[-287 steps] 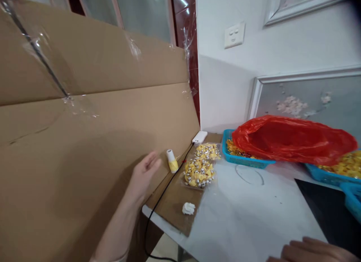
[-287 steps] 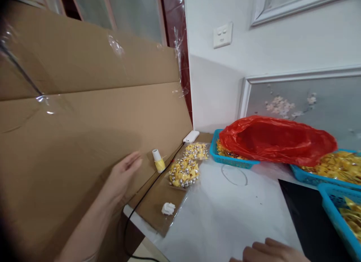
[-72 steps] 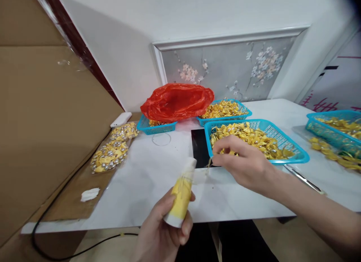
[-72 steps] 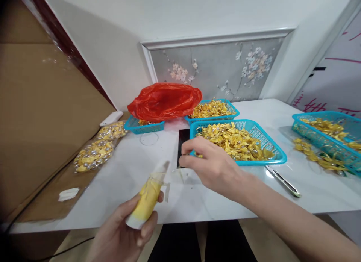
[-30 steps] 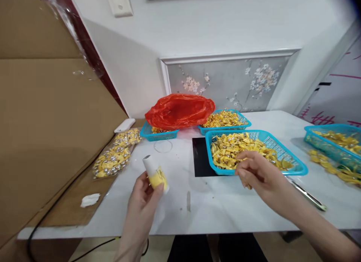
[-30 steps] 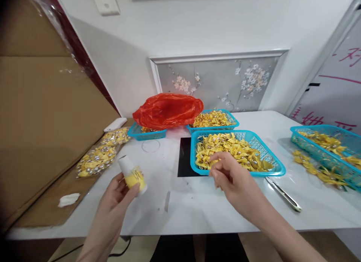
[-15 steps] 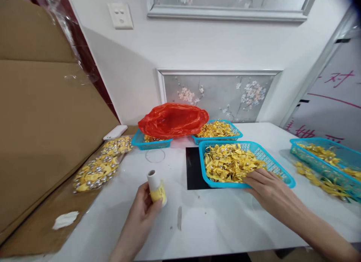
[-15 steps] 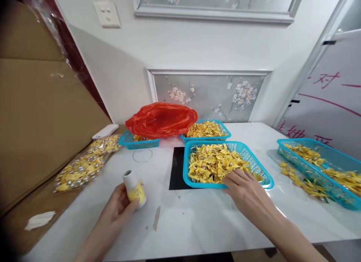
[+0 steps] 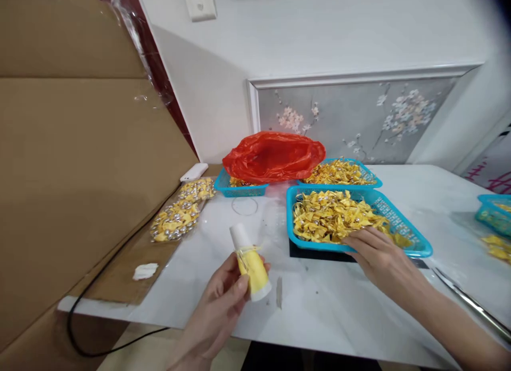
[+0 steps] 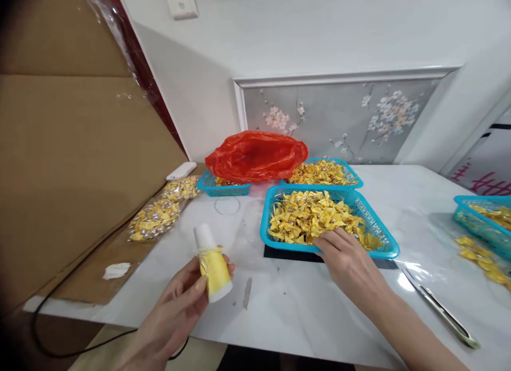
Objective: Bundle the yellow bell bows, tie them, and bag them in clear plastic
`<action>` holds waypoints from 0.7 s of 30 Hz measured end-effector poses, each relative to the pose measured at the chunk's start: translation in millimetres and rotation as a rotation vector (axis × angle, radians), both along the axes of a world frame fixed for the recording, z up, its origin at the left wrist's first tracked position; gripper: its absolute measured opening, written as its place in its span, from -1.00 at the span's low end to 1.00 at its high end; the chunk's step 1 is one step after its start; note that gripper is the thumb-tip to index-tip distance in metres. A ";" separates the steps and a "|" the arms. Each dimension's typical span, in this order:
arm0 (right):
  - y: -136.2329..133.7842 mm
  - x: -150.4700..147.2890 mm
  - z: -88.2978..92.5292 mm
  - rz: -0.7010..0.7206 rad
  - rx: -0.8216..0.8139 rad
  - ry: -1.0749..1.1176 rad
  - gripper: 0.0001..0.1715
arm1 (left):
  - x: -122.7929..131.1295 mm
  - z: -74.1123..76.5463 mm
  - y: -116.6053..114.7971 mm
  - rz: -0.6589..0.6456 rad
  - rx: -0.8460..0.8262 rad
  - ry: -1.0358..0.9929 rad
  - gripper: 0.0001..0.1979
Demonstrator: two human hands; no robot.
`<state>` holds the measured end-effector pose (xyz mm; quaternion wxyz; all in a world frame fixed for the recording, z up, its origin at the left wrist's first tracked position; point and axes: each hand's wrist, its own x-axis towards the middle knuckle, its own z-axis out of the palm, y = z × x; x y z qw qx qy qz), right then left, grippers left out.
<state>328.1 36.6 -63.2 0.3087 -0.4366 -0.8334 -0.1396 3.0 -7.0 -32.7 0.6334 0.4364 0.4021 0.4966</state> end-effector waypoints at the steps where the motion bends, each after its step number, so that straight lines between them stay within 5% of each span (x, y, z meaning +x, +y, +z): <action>1: -1.9 -2.7 2.2 -0.010 -0.003 0.019 -0.76 | -0.6 -1.1 2.1 0.032 0.043 0.097 -0.64; 4: -17.7 -15.0 11.3 0.018 -0.013 0.161 -0.74 | -0.1 -7.2 13.6 0.157 0.151 0.367 -0.58; 8: -46.4 -35.7 19.7 0.088 -0.076 0.417 -0.79 | 5.0 -16.6 29.9 0.203 0.191 0.452 -0.60; 16: -67.1 -61.0 19.1 0.112 -0.731 1.090 -0.65 | 5.8 -20.1 42.8 0.217 0.244 0.533 -0.63; 21: -68.0 -65.4 27.7 0.227 -0.932 1.471 -0.80 | 6.8 -14.9 16.9 0.450 0.258 0.615 -0.59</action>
